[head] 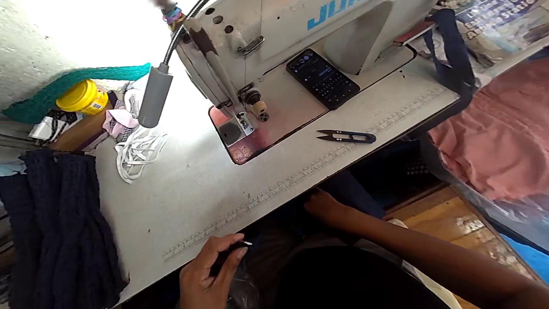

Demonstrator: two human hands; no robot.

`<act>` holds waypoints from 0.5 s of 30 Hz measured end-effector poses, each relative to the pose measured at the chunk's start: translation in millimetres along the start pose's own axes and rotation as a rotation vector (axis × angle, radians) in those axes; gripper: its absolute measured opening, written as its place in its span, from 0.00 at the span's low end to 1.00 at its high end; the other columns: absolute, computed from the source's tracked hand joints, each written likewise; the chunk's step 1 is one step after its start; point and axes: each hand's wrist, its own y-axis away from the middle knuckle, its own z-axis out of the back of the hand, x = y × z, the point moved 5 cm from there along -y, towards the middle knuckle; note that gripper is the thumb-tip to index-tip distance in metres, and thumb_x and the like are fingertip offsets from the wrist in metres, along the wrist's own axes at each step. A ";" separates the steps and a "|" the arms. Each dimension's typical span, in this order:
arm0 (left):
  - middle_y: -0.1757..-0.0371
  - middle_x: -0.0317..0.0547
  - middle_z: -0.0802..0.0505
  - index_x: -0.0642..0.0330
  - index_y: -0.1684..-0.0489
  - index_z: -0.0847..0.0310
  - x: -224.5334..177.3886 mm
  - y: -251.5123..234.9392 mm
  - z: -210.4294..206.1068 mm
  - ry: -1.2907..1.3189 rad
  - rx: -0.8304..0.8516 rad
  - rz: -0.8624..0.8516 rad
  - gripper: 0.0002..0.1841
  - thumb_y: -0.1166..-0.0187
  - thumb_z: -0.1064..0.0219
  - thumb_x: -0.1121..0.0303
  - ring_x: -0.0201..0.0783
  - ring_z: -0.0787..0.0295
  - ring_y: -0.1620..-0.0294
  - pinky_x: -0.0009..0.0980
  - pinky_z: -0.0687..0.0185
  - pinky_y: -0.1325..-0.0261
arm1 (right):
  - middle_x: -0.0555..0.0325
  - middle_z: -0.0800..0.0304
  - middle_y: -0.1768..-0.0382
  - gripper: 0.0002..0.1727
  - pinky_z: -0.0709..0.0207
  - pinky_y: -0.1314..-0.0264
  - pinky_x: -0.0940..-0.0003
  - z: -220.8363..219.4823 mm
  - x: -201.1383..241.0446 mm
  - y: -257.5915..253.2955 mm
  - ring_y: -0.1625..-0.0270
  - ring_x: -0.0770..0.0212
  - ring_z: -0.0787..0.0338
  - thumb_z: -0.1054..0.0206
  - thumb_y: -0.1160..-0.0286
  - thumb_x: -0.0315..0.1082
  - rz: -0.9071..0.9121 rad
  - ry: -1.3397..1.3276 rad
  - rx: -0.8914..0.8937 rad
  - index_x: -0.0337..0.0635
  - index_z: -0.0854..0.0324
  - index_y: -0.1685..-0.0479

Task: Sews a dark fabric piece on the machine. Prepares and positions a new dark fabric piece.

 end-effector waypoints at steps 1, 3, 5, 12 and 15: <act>0.59 0.28 0.06 0.59 0.52 0.09 -0.4 0.0 -0.6 0.014 -0.001 0.000 0.09 0.23 0.26 0.66 0.14 0.13 0.62 0.12 0.16 0.57 | 0.26 0.15 0.37 0.16 0.35 0.21 0.32 6.7 -4.5 4.6 0.26 0.27 0.22 0.37 0.17 0.29 0.017 -0.096 -0.022 0.24 0.17 0.42; 0.58 0.27 0.05 0.55 0.53 0.08 0.5 0.2 -1.4 0.041 0.015 -0.003 0.08 0.22 0.27 0.64 0.15 0.12 0.60 0.13 0.15 0.55 | 0.28 0.11 0.49 0.15 0.25 0.35 0.30 23.5 -17.1 21.1 0.41 0.28 0.13 0.34 0.17 0.33 0.078 -0.341 -0.149 0.26 0.16 0.47; 0.57 0.26 0.05 0.51 0.54 0.08 2.1 -0.4 -2.3 0.055 0.027 -0.016 0.07 0.21 0.28 0.63 0.16 0.10 0.56 0.14 0.14 0.51 | 0.39 0.10 0.61 0.13 0.20 0.50 0.45 37.0 -28.7 44.1 0.57 0.45 0.11 0.31 0.21 0.34 0.150 -0.588 -0.314 0.29 0.15 0.53; 0.63 0.27 0.05 0.61 0.55 0.09 -2.5 -22.2 -21.4 0.115 -0.111 0.044 0.07 0.26 0.26 0.71 0.16 0.10 0.63 0.15 0.13 0.58 | 0.76 0.06 0.57 0.20 0.16 0.53 0.85 73.7 -9.7 116.1 0.57 0.81 0.10 0.25 0.35 0.25 0.454 -1.175 -0.629 0.49 0.15 0.42; 0.65 0.30 0.05 0.64 0.55 0.11 -9.3 -38.1 -36.9 0.182 -0.133 0.083 0.08 0.29 0.25 0.73 0.17 0.10 0.65 0.15 0.13 0.59 | 0.75 0.06 0.53 0.18 0.16 0.49 0.85 94.9 24.9 121.4 0.54 0.82 0.11 0.24 0.31 0.30 0.644 -1.186 -0.756 0.50 0.13 0.41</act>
